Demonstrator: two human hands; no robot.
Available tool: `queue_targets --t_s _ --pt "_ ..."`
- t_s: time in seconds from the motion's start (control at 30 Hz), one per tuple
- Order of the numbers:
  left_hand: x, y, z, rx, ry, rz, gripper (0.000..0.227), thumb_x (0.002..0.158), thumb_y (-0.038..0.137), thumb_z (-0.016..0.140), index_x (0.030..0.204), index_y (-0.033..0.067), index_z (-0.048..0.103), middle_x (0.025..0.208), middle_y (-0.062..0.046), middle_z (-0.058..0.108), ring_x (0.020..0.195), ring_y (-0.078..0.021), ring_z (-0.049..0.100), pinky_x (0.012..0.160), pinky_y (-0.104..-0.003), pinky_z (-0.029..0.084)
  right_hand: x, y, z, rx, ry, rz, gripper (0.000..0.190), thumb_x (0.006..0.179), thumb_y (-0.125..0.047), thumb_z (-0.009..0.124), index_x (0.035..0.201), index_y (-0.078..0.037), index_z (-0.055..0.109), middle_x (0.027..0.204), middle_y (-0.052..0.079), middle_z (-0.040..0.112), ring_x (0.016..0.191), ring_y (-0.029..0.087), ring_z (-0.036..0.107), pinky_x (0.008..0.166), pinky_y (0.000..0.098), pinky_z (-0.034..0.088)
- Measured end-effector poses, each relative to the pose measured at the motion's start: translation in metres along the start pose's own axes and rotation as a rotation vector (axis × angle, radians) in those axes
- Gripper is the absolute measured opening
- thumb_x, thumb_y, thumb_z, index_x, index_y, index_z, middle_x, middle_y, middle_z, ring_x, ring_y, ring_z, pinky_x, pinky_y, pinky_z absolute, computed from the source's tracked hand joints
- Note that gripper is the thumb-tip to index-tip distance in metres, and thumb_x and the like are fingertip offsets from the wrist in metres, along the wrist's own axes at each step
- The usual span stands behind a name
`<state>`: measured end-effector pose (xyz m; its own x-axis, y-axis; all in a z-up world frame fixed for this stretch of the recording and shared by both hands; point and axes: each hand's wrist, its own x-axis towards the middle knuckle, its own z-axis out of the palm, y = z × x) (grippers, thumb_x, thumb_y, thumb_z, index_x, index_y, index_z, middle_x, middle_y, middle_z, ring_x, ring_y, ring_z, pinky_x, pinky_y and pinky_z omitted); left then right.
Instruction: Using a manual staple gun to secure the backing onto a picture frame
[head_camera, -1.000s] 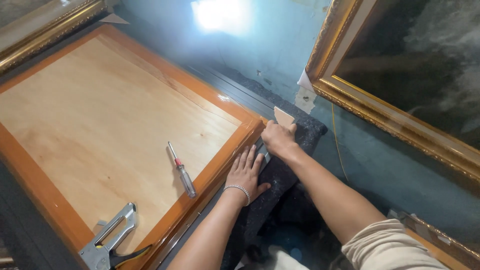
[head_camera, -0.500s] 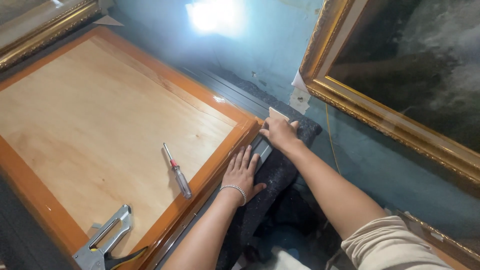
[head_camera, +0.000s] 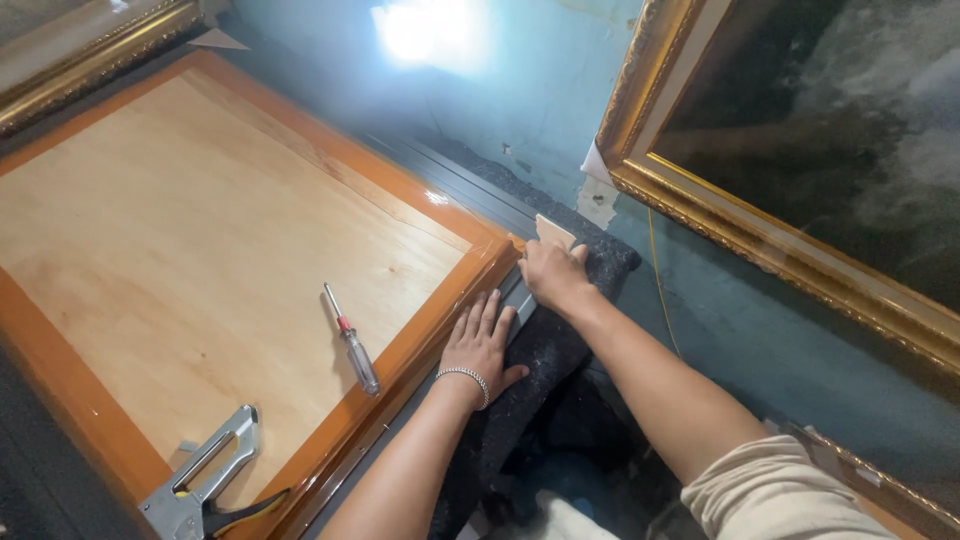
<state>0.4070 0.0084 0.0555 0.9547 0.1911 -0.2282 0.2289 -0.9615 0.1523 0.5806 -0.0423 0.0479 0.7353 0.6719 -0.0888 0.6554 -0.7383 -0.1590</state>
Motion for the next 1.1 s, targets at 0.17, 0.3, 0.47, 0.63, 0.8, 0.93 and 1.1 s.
queue_targets --t_s 0.17,0.3,0.47,0.63,0.8,0.93,1.1 --pt "0.001 -0.001 0.003 0.012 0.006 0.002 0.087 0.072 0.057 0.056 0.136 0.0152 0.015 0.146 -0.010 0.004 0.135 -0.0244 0.003 0.110 -0.037 0.006 0.008 0.004 0.013 -0.079 -0.010 -0.048 0.026 0.092 -0.028 0.031 0.091 -0.012 0.050 0.078 0.003 0.056 0.083 0.022 0.058 0.080 0.0482 0.032" --pt "0.000 0.000 0.000 0.011 -0.010 0.000 0.086 0.073 0.058 0.055 0.136 0.0154 0.014 0.146 -0.010 0.003 0.135 -0.0238 0.002 0.110 -0.036 0.006 0.007 0.000 0.001 -0.051 -0.035 -0.019 0.030 0.093 -0.030 0.026 0.093 -0.011 0.049 0.080 0.005 0.058 0.086 0.023 0.058 0.082 0.0496 0.031" --pt "0.002 -0.001 -0.001 0.000 -0.022 0.001 0.086 0.073 0.057 0.054 0.136 0.0148 0.014 0.147 -0.011 0.001 0.135 -0.0247 0.000 0.110 -0.037 0.005 0.009 0.018 -0.021 0.106 0.007 0.107 0.031 0.094 -0.034 0.028 0.104 -0.013 0.049 0.097 0.006 0.059 0.101 0.024 0.054 0.087 0.0535 0.028" --pt "-0.001 0.001 -0.002 0.001 -0.030 0.002 0.086 0.073 0.057 0.054 0.136 0.0156 0.014 0.147 -0.010 0.002 0.135 -0.0243 0.001 0.110 -0.037 0.005 -0.030 -0.006 -0.048 0.149 -0.010 0.095 0.019 0.087 -0.030 0.051 0.104 -0.025 0.059 0.099 -0.005 0.061 0.104 0.021 0.050 0.086 0.0506 0.032" --pt "-0.001 0.001 0.000 0.016 -0.018 0.001 0.086 0.073 0.058 0.054 0.136 0.0151 0.015 0.147 -0.010 0.003 0.135 -0.0241 0.002 0.110 -0.037 0.007 -0.029 -0.003 -0.024 0.139 0.139 0.097 0.011 0.081 -0.028 0.062 0.091 -0.027 0.066 0.089 -0.008 0.065 0.097 0.017 0.055 0.081 0.0522 0.039" --pt "-0.001 0.000 0.001 0.011 -0.012 0.012 0.087 0.072 0.058 0.055 0.136 0.0143 0.015 0.146 -0.011 0.003 0.135 -0.0252 0.003 0.110 -0.038 0.006 -0.014 0.001 -0.009 0.067 0.145 0.052 0.008 0.080 -0.030 0.062 0.088 -0.027 0.065 0.085 -0.009 0.065 0.094 0.015 0.056 0.080 0.0492 0.040" --pt "-0.001 0.001 0.000 0.018 -0.016 -0.004 0.087 0.072 0.058 0.056 0.136 0.0150 0.015 0.147 -0.010 0.004 0.135 -0.0244 0.003 0.110 -0.037 0.006 -0.006 0.015 0.006 0.071 0.144 0.081 0.015 0.086 -0.034 0.050 0.093 -0.026 0.062 0.090 -0.007 0.062 0.098 0.015 0.053 0.084 0.0491 0.036"
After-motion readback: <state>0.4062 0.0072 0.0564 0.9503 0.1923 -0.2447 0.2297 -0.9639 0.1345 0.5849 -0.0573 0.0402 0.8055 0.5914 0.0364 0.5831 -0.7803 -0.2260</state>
